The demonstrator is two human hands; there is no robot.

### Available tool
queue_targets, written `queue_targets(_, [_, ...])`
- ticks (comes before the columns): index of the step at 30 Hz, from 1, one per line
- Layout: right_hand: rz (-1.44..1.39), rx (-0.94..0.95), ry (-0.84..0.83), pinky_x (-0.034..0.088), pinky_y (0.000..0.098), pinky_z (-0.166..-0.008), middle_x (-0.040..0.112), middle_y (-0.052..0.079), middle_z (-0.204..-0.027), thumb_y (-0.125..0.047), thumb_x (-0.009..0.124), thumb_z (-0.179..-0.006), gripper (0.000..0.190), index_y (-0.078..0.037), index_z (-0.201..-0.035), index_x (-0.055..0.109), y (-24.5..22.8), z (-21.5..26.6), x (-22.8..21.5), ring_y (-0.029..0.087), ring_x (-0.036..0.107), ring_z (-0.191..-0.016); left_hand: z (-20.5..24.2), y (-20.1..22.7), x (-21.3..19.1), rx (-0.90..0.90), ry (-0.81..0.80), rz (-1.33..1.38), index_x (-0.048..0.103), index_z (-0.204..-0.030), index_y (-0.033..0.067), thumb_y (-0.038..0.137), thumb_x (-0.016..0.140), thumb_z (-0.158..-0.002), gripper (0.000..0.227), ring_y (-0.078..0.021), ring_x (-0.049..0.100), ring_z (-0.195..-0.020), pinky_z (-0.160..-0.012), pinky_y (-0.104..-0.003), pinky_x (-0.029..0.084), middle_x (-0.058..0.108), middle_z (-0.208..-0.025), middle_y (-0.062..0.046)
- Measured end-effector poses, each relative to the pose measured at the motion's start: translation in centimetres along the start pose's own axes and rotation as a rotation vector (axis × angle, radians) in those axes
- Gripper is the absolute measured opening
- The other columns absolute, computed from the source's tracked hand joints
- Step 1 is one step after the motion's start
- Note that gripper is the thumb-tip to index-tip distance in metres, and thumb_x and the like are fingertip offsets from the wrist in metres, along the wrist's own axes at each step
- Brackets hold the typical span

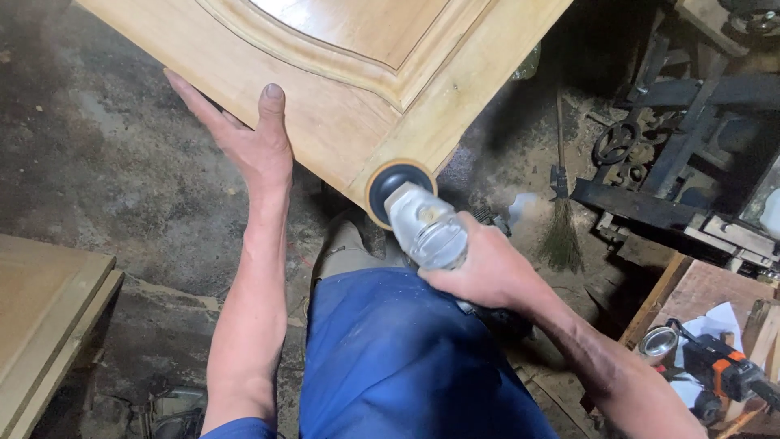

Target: Sanding a wooden door panel with a power sander and applying liquid finish to the edges.

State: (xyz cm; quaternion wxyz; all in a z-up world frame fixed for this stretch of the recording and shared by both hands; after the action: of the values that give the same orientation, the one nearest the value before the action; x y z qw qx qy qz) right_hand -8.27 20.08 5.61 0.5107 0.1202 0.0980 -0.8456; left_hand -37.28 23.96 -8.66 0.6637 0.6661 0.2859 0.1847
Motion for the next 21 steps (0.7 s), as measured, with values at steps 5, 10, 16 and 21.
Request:
queue_targets(5, [0.006,0.024,0.027,0.061,0.0367,-0.094,0.078,0.004,-0.113,-0.038,0.086,-0.064,0.078,-0.021,-0.135,0.059,1.1,-1.1,-0.9,0.020,0.076,-0.098,0.1,0.3,0.2,0.005,-0.011,0.138,-0.001,-0.168,0.0144,0.047,0.081,-0.107,0.107,-0.0263,0.011,-0.173,-0.149,-0.047,0.022,-0.001,-0.181,-0.014])
queue_targets(10, [-0.156,-0.056,0.153,0.061,0.0331,-0.072,0.076,0.007,-0.086,-0.022,0.085,-0.074,0.030,-0.011,-0.098,0.071,0.5,-1.5,-2.3,0.019,0.072,-0.075,0.0,0.1,0.2,0.000,-0.004,0.112,-0.002,-0.168,0.0145,0.049,0.079,-0.106,0.107,-0.0272,0.012,-0.173,-0.146,-0.046,0.024,0.001,-0.180,-0.014])
queue_targets(16, [-0.021,-0.037,0.085,0.059,0.0345,-0.088,0.080,0.005,-0.109,-0.037,0.087,-0.061,0.077,-0.019,-0.132,0.063,0.3,-0.9,0.1,0.018,0.077,-0.094,0.0,0.0,0.2,-0.009,0.006,0.060,-0.001,-0.168,0.0132,0.049,0.079,-0.106,0.107,-0.0271,0.009,-0.172,-0.147,-0.046,0.020,0.000,-0.180,-0.015])
queue_targets(21, [-0.143,-0.048,0.133,0.057,0.0315,-0.064,0.074,0.006,-0.078,-0.023,0.084,-0.075,0.022,-0.012,-0.089,0.070,0.0,-0.8,-1.8,0.017,0.067,-0.065,0.1,0.2,0.2,-0.014,0.001,0.018,-0.001,-0.168,0.0126,0.057,0.075,-0.105,0.109,-0.0275,0.001,-0.172,-0.148,-0.048,0.013,-0.004,-0.180,-0.013])
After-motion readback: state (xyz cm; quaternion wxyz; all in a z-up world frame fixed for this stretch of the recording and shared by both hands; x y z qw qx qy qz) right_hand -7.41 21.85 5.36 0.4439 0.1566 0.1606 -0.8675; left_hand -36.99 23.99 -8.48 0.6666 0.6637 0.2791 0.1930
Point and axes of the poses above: each hand's wrist, its own z-axis away from the middle knuckle, its own x-axis out of the palm, y = z × x, the point moved 6 cm from there along -z, towards the middle knuckle
